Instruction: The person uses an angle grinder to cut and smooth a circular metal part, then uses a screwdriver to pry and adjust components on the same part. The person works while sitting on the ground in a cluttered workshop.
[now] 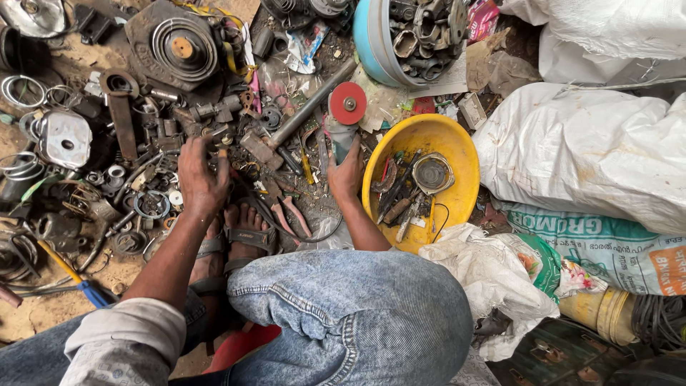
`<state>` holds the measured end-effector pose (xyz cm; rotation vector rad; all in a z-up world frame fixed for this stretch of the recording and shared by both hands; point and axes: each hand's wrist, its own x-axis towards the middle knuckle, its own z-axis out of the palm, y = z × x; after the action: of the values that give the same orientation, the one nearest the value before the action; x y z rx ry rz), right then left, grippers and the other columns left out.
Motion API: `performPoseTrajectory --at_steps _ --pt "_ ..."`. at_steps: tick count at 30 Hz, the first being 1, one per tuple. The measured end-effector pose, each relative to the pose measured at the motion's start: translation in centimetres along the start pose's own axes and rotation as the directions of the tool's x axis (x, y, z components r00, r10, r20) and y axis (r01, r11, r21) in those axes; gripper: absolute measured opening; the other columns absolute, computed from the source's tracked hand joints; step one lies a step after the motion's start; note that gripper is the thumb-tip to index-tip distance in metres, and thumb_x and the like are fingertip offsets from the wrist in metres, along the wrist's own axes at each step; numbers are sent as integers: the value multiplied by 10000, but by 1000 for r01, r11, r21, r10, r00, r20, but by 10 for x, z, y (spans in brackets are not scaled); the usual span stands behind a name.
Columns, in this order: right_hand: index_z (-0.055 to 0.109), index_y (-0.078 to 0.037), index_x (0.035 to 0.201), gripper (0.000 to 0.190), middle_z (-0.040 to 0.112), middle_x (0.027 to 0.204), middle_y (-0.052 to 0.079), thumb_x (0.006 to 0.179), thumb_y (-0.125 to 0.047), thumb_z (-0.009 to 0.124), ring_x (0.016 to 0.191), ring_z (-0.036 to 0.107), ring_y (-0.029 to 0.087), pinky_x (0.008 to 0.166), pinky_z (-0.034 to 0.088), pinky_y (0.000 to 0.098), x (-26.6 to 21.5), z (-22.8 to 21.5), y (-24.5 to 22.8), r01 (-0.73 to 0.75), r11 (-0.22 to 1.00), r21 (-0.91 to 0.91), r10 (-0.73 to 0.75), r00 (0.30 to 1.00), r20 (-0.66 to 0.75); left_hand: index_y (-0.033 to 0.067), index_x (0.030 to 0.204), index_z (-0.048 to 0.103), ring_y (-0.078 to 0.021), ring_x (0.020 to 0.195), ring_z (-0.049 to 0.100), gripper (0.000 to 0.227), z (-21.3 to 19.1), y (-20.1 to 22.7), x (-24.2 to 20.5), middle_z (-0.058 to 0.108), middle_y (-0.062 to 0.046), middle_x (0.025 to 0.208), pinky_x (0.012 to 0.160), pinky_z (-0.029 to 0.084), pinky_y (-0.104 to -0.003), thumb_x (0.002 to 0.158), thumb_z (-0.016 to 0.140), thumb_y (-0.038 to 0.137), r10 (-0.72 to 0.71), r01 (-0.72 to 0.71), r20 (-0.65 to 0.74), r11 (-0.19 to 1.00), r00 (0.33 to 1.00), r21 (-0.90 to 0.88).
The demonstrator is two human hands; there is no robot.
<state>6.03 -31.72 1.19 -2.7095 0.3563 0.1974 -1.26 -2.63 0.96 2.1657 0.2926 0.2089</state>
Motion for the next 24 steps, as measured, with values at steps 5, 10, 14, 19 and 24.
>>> performPoseTrajectory --at_steps 5,10,14,19,24 --pt "313 87 1523 867 457 1481 353 826 -107 792 1372 479 481 1173 369 489 7 4 8 38 997 60 -36 999 -29 -2 1255 572 -354 1077 585 308 -3 3 2 595 -178 1119 952 463 -484 963 661 38 -43 44 30 999 999 -21" --pt "319 80 1511 855 438 1495 345 827 -109 795 1377 454 482 1166 352 494 8 10 9 4 1000 31 -2 998 -60 -4 1278 572 -376 1106 571 326 -7 3 -2 592 -194 1143 959 461 -485 973 675 44 -8 7 -12 1000 1000 -18" --pt "252 79 1552 921 411 1508 352 824 -109 784 1380 447 479 1171 338 496 15 7 9 -20 999 43 20 1000 -15 8 1268 570 -354 1090 577 294 -4 4 0 593 -181 1131 954 463 -476 994 667 55 -48 49 22 998 999 -34" --pt "217 80 1561 958 390 1522 357 824 -118 797 1404 419 488 1182 344 502 8 0 6 85 996 35 -84 996 -22 3 1262 561 -328 1089 581 319 -2 -3 -2 593 -164 1110 963 459 -476 960 660 33 -26 26 2 999 1000 -24" --pt "180 100 1553 942 303 1563 373 833 -88 757 1409 372 492 1159 347 517 -1 -4 1 125 991 -54 -128 991 -41 31 1224 574 -261 1015 573 265 4 -14 -1 591 -119 1056 933 465 -447 969 644 13 -76 76 16 997 997 -27"
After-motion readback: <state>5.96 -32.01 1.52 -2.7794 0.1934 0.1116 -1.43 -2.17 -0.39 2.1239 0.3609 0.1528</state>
